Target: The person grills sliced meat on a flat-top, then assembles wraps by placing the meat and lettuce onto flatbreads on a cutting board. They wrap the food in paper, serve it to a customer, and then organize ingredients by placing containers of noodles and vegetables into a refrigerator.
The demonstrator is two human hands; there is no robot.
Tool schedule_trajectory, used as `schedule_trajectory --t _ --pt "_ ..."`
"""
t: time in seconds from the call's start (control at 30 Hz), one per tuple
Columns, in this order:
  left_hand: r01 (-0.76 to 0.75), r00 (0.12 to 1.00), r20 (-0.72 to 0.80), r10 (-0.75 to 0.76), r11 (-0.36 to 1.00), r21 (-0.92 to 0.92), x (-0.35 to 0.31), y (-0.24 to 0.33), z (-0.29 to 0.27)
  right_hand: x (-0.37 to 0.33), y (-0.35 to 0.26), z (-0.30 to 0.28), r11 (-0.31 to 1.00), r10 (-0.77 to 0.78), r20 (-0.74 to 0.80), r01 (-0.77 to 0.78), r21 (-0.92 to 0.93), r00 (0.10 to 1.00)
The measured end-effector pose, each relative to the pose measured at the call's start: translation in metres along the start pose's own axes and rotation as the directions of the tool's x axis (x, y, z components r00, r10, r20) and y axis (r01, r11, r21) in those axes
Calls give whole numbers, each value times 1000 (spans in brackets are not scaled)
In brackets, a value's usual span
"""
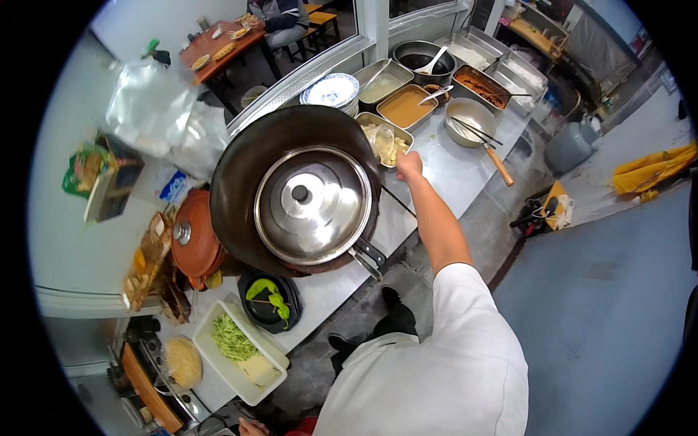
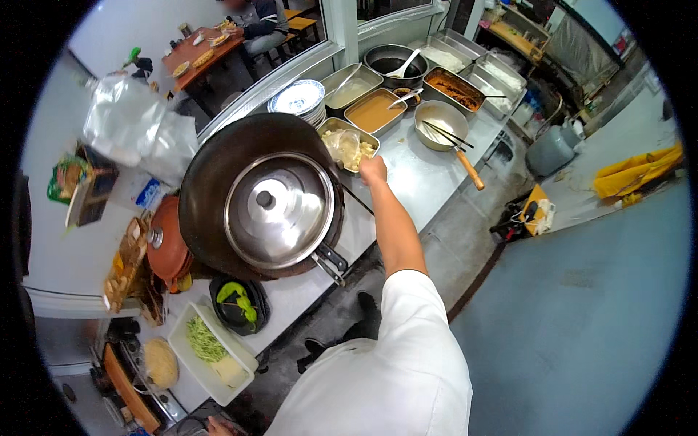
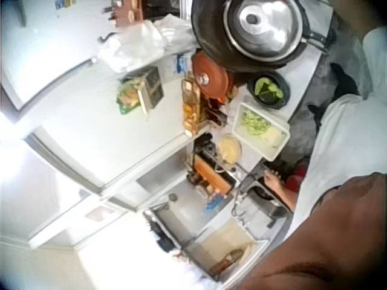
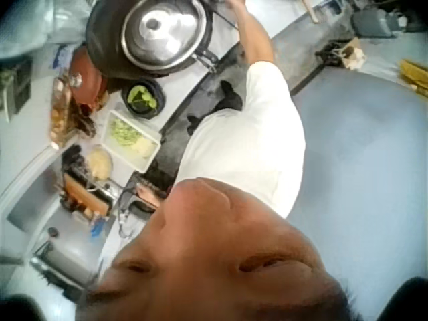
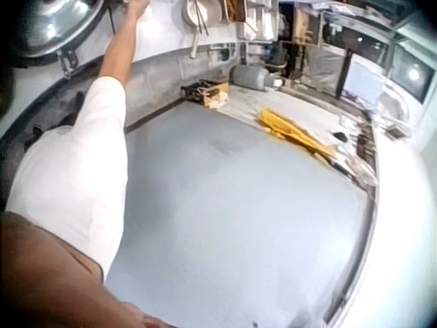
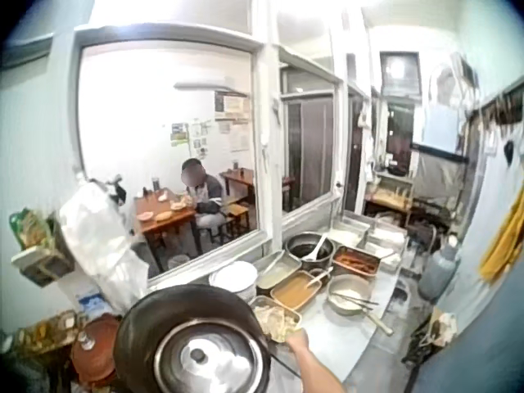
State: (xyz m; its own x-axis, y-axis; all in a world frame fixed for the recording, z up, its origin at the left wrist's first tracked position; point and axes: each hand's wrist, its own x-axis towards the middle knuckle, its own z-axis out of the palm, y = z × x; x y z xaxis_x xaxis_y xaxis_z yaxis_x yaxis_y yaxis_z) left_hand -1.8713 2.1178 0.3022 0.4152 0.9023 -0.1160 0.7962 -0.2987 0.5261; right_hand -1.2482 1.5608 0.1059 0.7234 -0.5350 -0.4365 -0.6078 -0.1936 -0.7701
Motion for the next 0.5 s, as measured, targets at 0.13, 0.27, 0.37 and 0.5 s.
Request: schedule_trajectory --t 0.13,0.27,0.37,0.5 --pt "62 998 13 -64 995 79 -9 25 3 19 1 -11 999 17 144 -10 -47 989" --pt "-44 999 12 42 987 155 -44 107 21 -21 -11 -45 809 -540 -161 457 -371 826" --pt "-33 996 92 21 990 136 -43 145 42 -6 -39 -48 655 -730 -84 660 -369 678" --pt "-93 973 204 106 993 -72 11 120 74 54 -69 -31 582 -655 206 659 -476 727"
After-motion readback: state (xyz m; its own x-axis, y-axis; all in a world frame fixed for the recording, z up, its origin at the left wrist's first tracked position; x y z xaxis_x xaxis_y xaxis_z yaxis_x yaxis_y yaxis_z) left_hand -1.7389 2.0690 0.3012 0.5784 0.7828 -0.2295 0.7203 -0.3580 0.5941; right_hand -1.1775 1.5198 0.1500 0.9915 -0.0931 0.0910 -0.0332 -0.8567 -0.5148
